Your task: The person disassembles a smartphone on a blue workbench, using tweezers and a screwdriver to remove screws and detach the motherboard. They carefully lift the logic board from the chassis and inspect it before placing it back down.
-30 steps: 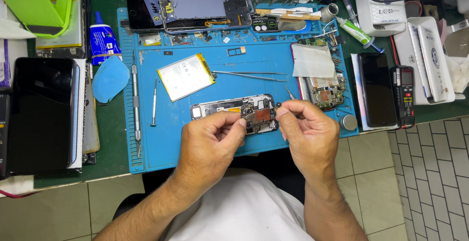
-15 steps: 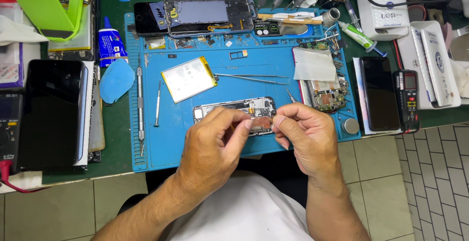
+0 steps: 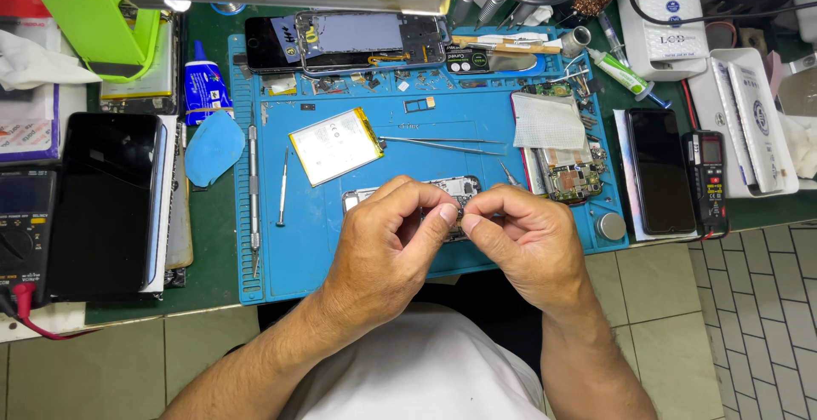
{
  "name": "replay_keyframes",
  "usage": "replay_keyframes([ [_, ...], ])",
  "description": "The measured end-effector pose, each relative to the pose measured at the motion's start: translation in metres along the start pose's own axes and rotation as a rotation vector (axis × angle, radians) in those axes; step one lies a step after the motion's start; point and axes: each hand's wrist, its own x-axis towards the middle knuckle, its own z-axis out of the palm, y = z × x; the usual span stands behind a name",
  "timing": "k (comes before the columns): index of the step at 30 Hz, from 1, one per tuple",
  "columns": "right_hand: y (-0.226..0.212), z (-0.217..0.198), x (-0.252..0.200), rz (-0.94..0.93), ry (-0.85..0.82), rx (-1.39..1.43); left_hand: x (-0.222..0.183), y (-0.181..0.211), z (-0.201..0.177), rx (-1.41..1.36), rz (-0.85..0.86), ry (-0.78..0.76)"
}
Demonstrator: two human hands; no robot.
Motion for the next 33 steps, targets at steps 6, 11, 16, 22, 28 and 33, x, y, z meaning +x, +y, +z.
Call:
replay_keyframes([
  [6, -0.004, 0.017, 0.006, -0.024, 0.122, 0.115, 0.006, 0.004, 0.004, -0.131, -0.058, 0.145],
  [11, 0.007, 0.039, 0.008, 0.06, 0.287, 0.612, 0.009, 0.011, 0.014, -0.439, -0.171, 0.231],
  [16, 0.014, 0.047, 0.008, 0.19, 0.388, 0.667, 0.008, 0.007, 0.019, -0.397, -0.152, 0.28],
  [22, 0.012, 0.049, 0.012, 0.159, 0.395, 0.676, 0.008, 0.003, 0.017, -0.232, -0.08, 0.309],
  [28, 0.013, 0.042, 0.013, 0.107, 0.407, 0.596, 0.002, -0.012, -0.022, 0.287, 0.142, 0.28],
  [33, 0.018, 0.014, 0.014, 0.087, 0.52, 0.523, 0.011, -0.028, -0.069, 0.72, 0.2, 0.267],
])
